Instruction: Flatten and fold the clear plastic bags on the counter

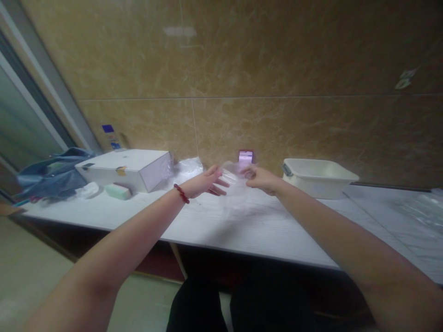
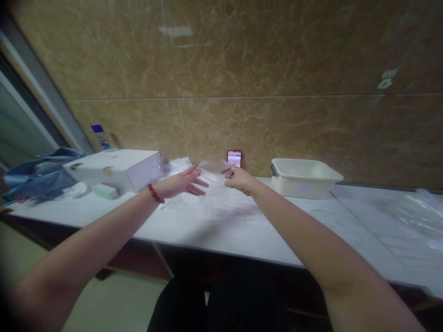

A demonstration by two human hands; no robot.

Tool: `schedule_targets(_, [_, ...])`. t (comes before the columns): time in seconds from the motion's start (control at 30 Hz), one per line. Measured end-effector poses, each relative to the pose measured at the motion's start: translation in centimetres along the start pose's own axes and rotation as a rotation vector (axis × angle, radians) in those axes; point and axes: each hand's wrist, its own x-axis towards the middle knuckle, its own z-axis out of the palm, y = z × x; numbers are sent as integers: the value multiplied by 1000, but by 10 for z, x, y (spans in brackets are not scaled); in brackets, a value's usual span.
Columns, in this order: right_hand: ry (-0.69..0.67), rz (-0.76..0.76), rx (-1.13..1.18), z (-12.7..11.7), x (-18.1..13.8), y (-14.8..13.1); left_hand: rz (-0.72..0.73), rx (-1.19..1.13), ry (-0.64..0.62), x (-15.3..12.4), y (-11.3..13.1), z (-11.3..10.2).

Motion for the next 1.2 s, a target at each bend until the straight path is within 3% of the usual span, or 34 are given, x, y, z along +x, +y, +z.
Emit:
schedule_targets(0.13, [100, -69, -234, -19, 2, 14, 4, 10, 38, 0, 5, -1])
schedule_targets(0.27, [208, 53, -241, -37, 4, 21, 14, -17, 66, 6, 10, 1])
schedule_targets(0.37, [64, 197, -96, -49, 3, 17, 22, -29, 64, 16, 10, 3])
schedule_targets(0.47, [-94, 213, 40, -54, 4, 10, 32, -22, -5, 28, 7, 5])
schedule_targets(0.63, [-95, 183, 216, -41, 16, 16, 15, -10, -193, 39, 5, 5])
schedule_targets(0.73, [-121, 184, 401, -30, 24, 27, -7, 4, -217, 44, 5, 3])
schedule_targets(0.93, [-78, 280, 539, -27, 33, 38, -54, 130, -27, 66, -5, 1])
schedule_targets(1.1, [-22, 287, 281, -30, 47, 52, -37, 291, 161, 95, -16, 2])
schedule_targets(1.2, [106, 198, 20, -32, 60, 64, 141, 578, 261, 112, -23, -1])
